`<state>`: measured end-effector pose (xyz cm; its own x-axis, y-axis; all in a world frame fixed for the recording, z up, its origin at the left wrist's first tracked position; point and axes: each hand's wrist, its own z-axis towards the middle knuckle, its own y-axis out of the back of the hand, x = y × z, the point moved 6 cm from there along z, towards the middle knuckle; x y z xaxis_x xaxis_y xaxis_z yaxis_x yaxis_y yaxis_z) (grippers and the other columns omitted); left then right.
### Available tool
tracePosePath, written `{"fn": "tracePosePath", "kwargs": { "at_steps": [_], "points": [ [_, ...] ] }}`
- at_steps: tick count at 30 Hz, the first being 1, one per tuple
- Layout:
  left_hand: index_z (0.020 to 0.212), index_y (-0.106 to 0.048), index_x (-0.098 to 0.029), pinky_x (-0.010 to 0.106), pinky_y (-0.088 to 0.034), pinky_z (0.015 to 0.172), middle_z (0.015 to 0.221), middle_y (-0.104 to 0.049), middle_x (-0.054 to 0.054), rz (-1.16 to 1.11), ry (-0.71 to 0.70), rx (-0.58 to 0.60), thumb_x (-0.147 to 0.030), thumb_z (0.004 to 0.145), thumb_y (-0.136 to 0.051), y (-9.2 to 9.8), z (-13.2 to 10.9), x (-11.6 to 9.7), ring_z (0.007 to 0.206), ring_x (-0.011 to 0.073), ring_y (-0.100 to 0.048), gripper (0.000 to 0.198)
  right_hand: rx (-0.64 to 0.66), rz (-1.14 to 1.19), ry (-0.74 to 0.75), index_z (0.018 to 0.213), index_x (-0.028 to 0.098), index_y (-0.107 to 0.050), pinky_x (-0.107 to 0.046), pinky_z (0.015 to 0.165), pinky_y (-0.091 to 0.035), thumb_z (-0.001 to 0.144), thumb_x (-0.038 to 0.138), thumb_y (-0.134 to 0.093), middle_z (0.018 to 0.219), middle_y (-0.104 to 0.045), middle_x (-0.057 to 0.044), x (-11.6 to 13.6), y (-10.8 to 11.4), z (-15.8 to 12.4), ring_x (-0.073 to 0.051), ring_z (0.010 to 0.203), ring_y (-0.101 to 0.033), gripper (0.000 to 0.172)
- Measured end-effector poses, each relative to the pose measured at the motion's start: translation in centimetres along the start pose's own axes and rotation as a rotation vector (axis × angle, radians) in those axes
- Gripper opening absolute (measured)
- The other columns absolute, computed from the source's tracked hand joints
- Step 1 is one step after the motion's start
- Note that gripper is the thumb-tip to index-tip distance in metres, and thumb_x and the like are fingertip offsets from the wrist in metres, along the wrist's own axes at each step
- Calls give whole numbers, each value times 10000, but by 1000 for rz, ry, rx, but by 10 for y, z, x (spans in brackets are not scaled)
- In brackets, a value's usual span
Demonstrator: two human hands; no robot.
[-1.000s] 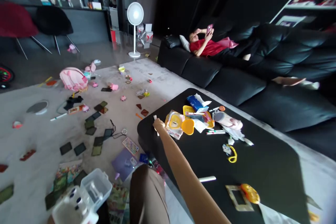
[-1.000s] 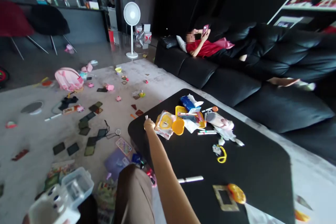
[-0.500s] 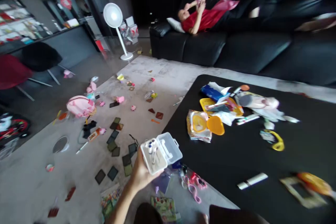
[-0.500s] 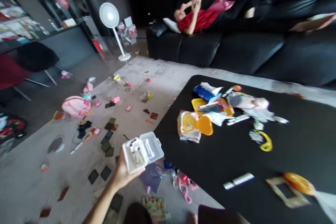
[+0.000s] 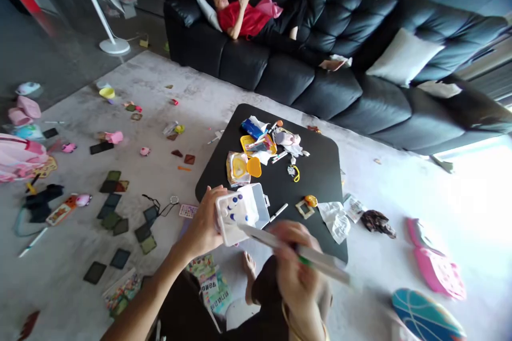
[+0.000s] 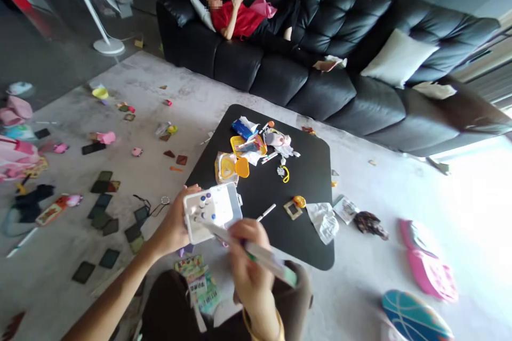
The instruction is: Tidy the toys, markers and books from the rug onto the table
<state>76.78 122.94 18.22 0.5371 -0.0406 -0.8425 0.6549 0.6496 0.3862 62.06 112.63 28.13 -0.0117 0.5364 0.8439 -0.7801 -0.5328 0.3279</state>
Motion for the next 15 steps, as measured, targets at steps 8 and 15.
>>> {"fn": "tracePosePath", "kwargs": {
  "at_steps": [8, 15],
  "points": [
    [1439, -240, -194, 531, -385, 1120, 1436, -415, 213, -53, 252, 7, -264, 695, -801, -18, -47, 61, 1347, 351, -453, 935, 217, -321, -359, 1249, 232, -547, -263, 605, -473, 846, 469, -654, 820, -553, -12, -83, -25, -34, -157, 693, -552, 480],
    [1446, -265, -180, 491, -528, 964, 1378, -491, 216, -37, 386, -48, -324, 684, -797, -4, -88, 100, 1182, 335, -593, 941, 235, -934, -1186, 1191, 20, -577, -297, 767, -494, 977, 356, -468, 998, -671, -189, -296, 54, -38, -232, 950, -666, 413]
  ]
}}
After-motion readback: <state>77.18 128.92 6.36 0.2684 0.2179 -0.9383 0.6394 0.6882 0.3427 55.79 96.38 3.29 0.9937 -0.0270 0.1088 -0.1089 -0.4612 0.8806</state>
